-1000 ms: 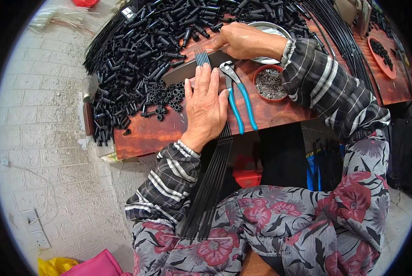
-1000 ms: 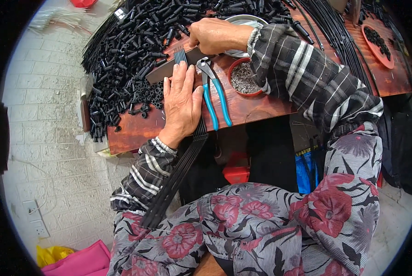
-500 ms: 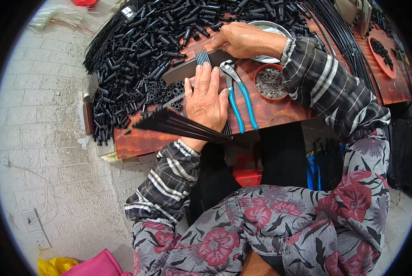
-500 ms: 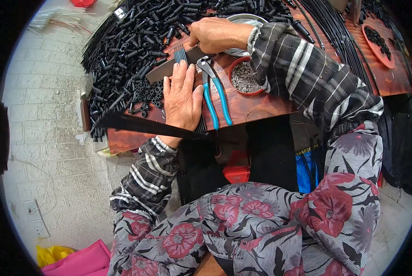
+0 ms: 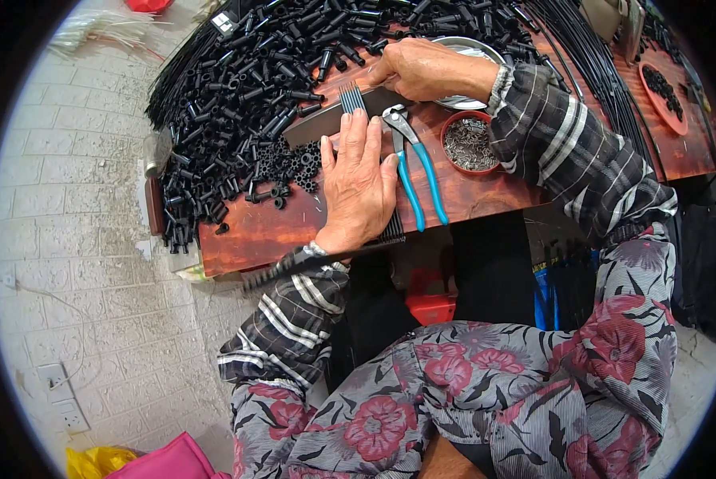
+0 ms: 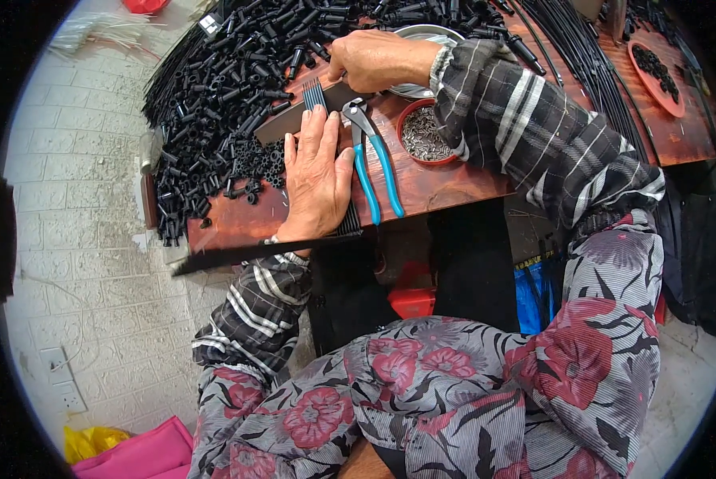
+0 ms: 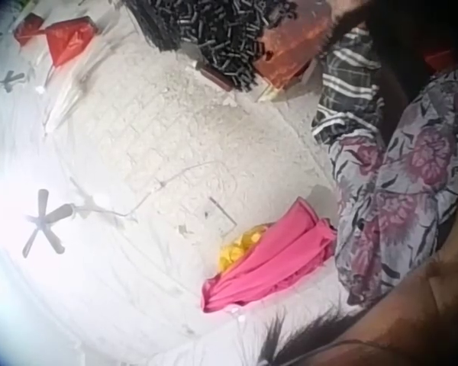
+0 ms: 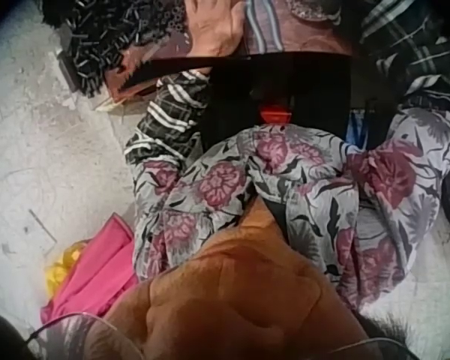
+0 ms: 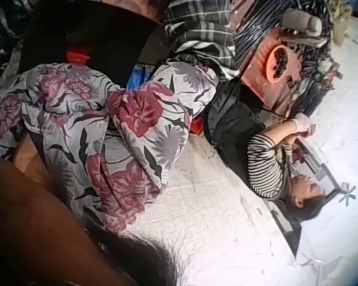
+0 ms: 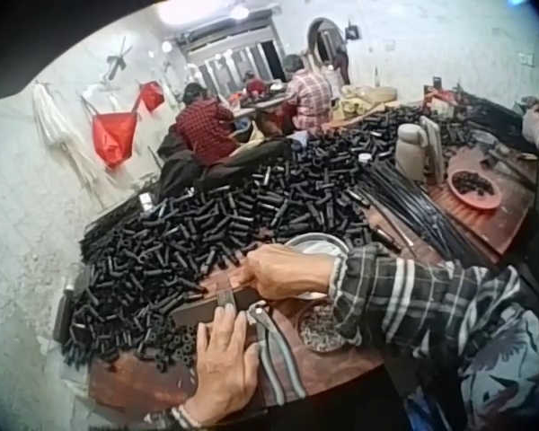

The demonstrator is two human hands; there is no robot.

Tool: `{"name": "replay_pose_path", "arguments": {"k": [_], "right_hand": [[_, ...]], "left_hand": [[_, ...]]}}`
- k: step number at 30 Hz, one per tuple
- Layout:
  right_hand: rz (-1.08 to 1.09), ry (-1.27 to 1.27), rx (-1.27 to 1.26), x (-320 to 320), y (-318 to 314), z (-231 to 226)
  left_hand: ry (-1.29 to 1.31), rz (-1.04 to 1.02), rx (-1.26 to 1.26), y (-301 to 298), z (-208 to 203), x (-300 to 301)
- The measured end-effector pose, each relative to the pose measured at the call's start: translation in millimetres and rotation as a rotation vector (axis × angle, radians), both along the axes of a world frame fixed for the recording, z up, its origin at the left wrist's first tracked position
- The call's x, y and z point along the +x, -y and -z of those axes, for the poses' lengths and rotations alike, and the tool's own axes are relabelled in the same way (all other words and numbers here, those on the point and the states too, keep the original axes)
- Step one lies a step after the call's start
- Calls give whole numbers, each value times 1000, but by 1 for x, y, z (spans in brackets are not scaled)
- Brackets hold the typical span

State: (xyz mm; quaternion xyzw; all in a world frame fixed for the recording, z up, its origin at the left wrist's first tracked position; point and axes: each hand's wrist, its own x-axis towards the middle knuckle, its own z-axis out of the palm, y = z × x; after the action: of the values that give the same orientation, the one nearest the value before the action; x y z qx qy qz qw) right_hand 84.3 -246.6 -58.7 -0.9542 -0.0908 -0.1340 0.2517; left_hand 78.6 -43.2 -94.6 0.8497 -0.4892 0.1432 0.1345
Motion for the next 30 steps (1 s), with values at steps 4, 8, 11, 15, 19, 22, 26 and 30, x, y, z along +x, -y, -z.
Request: {"name": "replay_pose_path", "arguments": {"k": [4, 8, 11, 15, 19, 22, 26, 30], "right_hand": [[-11, -68, 4, -4, -5, -10], [-14, -75, -27, 0, 1, -10], [-172, -15, -80, 13, 6, -15], [-190, -137, -41, 12, 9, -19], [-223, -40, 49, 23, 10, -4], [-203, -44, 49, 27, 2, -6], [-141, 52, 42, 32, 0, 3], [-94, 38, 79, 42, -14, -9]], "left_hand": [[17, 0, 1, -6, 0, -2], [-18, -5, 0, -2, -4, -1], [-23, -4, -3, -1, -4, -1], [-37, -1, -3, 1, -4, -2], [-38, 2, 1, -1, -4, -2], [-25, -2, 1, -3, -6, -1], [-27, 14, -12, 1, -1, 0], [2, -4, -6, -4, -10, -2]]}}
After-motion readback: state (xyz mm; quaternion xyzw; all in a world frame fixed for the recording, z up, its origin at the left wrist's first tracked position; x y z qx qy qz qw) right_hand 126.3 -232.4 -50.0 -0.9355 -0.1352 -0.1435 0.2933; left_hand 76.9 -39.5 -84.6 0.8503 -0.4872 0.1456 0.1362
